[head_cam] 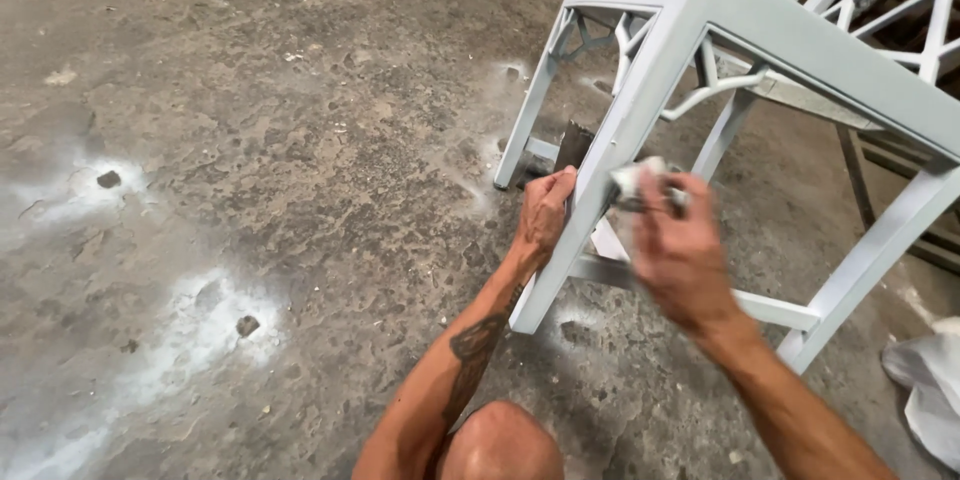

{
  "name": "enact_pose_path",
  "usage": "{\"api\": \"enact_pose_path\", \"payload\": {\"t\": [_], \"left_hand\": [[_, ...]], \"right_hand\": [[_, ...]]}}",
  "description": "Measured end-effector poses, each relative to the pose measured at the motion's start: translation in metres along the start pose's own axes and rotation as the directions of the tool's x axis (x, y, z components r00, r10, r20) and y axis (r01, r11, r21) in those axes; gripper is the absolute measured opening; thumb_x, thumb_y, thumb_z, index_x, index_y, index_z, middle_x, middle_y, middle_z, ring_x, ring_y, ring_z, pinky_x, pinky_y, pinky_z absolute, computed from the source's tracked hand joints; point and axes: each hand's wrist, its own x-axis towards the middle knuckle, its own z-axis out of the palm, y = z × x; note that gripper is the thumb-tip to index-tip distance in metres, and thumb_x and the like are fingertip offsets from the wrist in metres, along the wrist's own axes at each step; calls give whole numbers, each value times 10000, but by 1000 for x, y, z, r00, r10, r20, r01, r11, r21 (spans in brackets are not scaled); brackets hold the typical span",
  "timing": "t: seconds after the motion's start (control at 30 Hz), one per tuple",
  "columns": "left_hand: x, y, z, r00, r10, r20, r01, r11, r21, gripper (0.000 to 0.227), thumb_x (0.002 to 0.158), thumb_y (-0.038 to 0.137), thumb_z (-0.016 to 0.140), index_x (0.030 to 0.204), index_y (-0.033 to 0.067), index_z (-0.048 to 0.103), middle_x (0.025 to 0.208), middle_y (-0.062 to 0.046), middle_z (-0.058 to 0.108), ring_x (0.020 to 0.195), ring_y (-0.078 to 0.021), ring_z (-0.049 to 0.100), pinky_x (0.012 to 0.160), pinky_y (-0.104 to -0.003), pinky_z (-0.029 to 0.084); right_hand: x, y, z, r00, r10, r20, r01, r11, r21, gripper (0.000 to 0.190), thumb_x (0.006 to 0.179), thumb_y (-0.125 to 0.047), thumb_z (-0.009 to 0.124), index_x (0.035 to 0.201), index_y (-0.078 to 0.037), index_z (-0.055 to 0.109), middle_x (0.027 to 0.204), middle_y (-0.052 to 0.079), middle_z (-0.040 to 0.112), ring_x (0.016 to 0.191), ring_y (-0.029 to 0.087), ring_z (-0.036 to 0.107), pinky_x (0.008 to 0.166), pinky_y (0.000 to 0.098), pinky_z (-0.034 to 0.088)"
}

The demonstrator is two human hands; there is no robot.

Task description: Repairing and finishing a white chair frame by applying filler and sanding joints with a putty knife and sandpaper.

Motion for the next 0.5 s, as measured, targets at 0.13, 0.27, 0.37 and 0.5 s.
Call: {"api": "enact_pose_path", "payload": {"t": [0.13,0.27,0.37,0.5], "left_hand": [[4,-6,1,1000,3,-25,-4,1000,-20,415,962,446,573,663,161,617,575,12,528,574,-136,510,546,-278,384],[15,-21,5,999,-1,-36,-1,999,-54,354,949,400,579,804,122,744,595,-7,559,587,-129,541,547,-255,395],[0,0,7,999,-4,-41,1,998,-58,355,957,393,576,836,116,762,615,-2,566,607,-122,541,556,-249,408],[4,-2,5,999,17,-30,-18,999,-34,363,963,392,571,872,111,781,622,-26,570,627,-142,550,565,-272,430]], "right_hand": [[-36,54,16,984,-161,-81,162,987,-1,446,927,-154,675,1365,-72,699,1327,213,535,1210,384,612,997,450,521],[-25,59,24,953,-293,-79,288,955,-67,455,940,-230,660,1389,-163,692,1376,146,556,1203,279,588,978,398,446],[0,53,22,917,-384,-104,372,920,-120,512,915,-225,686,1425,-185,677,1357,154,577,1120,265,593,981,386,420],[13,50,23,896,-434,-96,422,898,-121,512,931,-215,669,1443,-188,663,1324,152,592,1041,253,607,959,384,406]]}}
